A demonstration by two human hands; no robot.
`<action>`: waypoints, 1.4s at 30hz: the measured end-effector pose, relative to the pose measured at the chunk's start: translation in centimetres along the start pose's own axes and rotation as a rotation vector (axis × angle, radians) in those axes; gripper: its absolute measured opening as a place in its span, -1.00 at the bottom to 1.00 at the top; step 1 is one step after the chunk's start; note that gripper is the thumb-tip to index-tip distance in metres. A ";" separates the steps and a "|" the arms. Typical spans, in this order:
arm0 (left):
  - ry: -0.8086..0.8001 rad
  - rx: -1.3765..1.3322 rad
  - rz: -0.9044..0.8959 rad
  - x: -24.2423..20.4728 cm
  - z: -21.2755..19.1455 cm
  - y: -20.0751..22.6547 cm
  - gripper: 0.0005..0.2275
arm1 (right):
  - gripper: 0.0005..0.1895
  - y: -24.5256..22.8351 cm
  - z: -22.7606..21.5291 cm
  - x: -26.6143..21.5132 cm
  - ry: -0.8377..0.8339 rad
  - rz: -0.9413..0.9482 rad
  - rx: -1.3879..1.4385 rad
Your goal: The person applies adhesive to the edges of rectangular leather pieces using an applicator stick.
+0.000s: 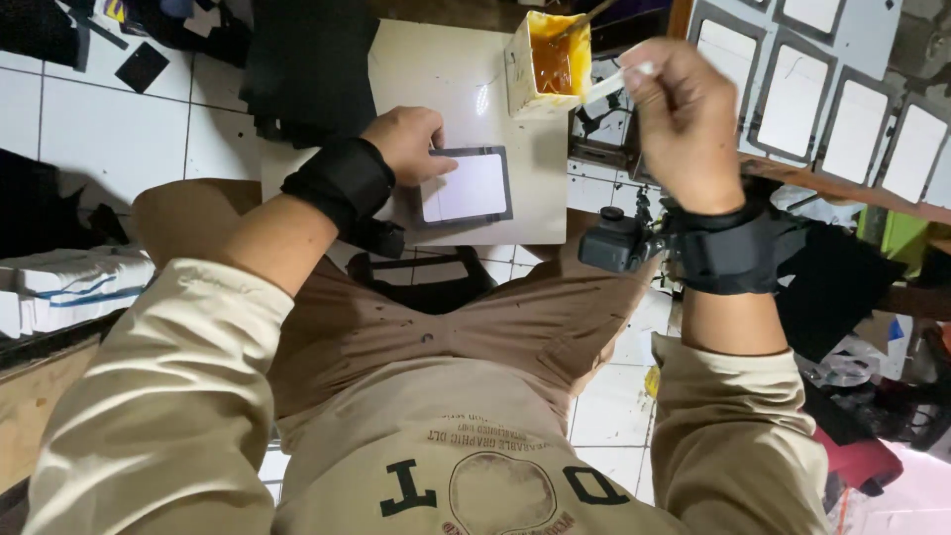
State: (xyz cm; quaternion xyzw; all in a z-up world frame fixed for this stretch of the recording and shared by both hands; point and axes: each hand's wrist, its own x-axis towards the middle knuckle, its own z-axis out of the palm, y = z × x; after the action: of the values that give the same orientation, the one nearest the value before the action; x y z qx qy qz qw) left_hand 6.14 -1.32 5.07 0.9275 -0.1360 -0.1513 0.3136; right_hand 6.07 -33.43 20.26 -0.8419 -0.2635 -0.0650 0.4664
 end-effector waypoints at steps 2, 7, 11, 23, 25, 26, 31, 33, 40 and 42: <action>-0.010 0.048 -0.013 0.3 -0.1 0.3 -0.62 | -0.89 -0.6 1.6 -0.2 -0.064 0.022 -0.068; 0.010 0.063 -0.019 0.8 0.7 -1.2 -0.58 | -0.87 0.4 5.5 -1.4 -0.171 -0.060 -0.130; -0.005 0.046 -0.054 0.7 0.2 -1.6 -0.61 | -0.87 2.6 7.9 -1.8 -0.176 0.000 -0.133; 0.013 0.181 -0.083 0.5 0.1 0.5 -0.40 | -0.88 4.2 10.7 -0.8 -0.209 -0.057 -0.199; 0.032 0.195 -0.103 0.3 0.0 0.8 -0.40 | -0.89 4.5 10.8 -0.7 -0.213 -0.079 -0.251; 0.028 0.192 -0.105 0.2 0.0 0.8 -0.40 | -0.89 4.4 10.9 -0.5 -0.216 -0.076 -0.250; 0.074 0.198 -0.098 0.1 0.1 1.0 -0.40 | -0.90 4.3 11.0 -0.3 -0.243 -0.049 -0.244; 0.048 0.203 -0.116 0.3 0.0 1.1 -0.39 | -0.91 4.5 11.0 -0.5 -0.245 -0.060 -0.240; 0.103 0.219 -0.060 0.2 0.6 0.2 -0.37 | -0.92 3.3 10.3 -3.2 -0.286 -0.115 -0.307; 0.092 0.223 -0.071 0.4 0.7 0.3 -0.37 | -0.90 2.4 10.0 -4.5 -0.309 -0.100 -0.314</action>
State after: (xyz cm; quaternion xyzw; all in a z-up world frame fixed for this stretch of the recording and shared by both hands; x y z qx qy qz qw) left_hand 6.18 -2.04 4.64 0.9669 -0.1042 -0.1034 0.2089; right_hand 2.11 -27.97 11.33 -0.8900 -0.3601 0.0013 0.2798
